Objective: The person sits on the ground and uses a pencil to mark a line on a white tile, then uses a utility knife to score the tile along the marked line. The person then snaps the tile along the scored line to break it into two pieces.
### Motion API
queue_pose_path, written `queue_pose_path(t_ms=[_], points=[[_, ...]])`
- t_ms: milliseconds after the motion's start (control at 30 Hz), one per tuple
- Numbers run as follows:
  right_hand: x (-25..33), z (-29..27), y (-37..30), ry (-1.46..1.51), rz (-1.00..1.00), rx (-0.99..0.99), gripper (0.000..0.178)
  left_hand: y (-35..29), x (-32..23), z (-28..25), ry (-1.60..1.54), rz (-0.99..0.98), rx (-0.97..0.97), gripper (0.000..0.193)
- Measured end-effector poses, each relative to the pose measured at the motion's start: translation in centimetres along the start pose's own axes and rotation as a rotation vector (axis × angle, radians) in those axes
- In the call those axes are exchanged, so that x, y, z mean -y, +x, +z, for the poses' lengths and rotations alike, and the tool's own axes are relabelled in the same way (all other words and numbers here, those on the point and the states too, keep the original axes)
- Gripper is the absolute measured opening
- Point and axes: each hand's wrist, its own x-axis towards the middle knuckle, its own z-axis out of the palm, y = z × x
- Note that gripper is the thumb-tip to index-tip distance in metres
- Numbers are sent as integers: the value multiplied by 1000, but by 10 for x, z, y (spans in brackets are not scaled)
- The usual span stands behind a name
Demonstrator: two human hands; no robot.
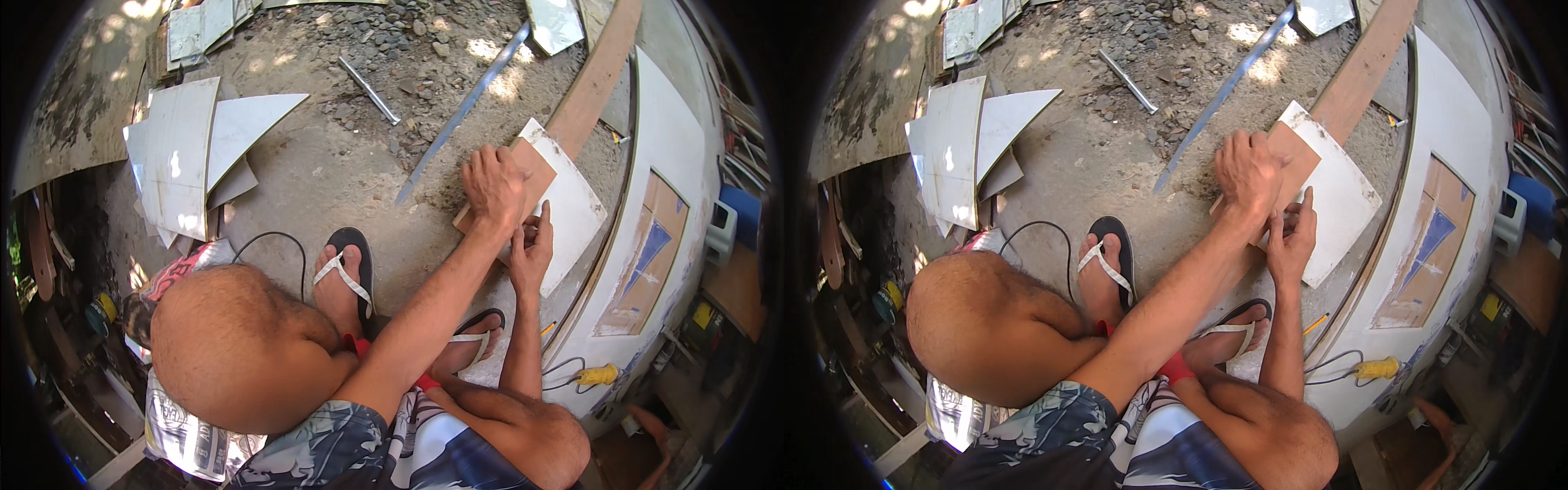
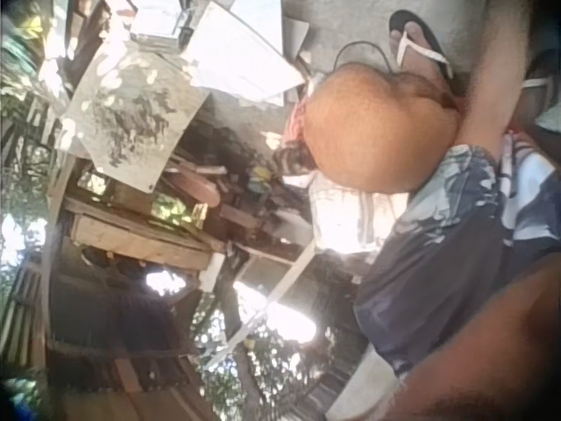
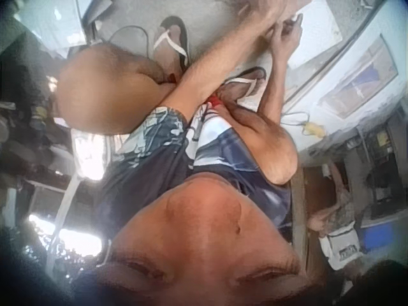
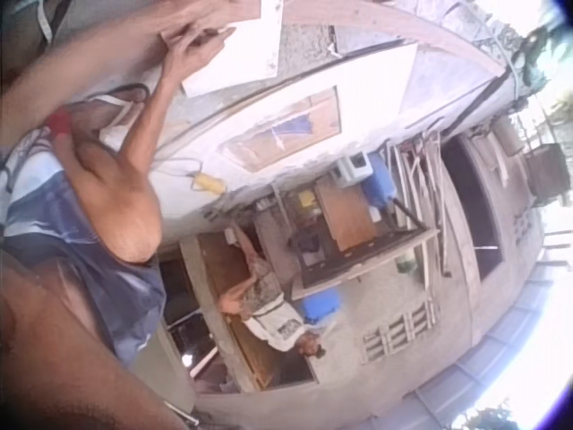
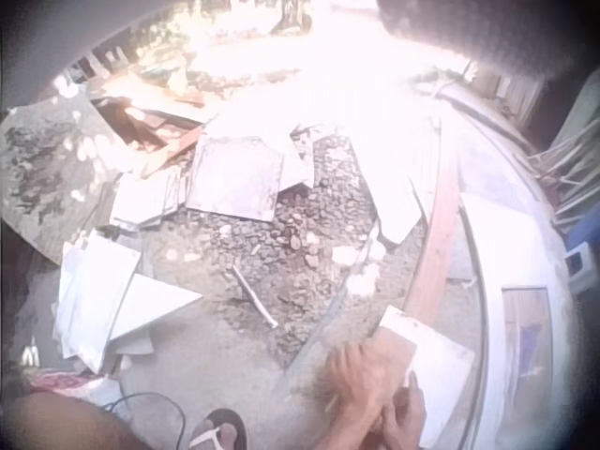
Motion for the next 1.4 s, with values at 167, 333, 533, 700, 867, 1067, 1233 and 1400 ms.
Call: queue_pose_path(t_ms=[167, 333, 533, 700, 867, 1067, 1233, 1400], points=[[23, -2, -37, -225, -207, 79, 79, -4, -7, 4, 94, -3, 11, 49], [8, 16, -54, -412, -289, 54, 69, -3, -8, 5, 128, -1, 19, 50], [-4, 23, -54, -383, -290, -21, 59, -5, -15, 4, 162, 12, 26, 50], [-4, 17, -52, -366, -373, 14, 63, -4, -11, 7, 268, 24, 94, 55], [-10, 6, -48, -352, -427, 27, 68, 1, -1, 5, 215, 113, 31, 51], [-18, 3, -50, -265, -470, 18, 70, 3, -8, -2, 253, 125, 124, 58], [-12, -3, -51, -236, -452, 30, 71, -4, -15, -1, 188, 178, 47, 56], [-14, -6, -50, -215, -420, 40, 71, -12, -10, 12, 91, 294, 9, 50]])
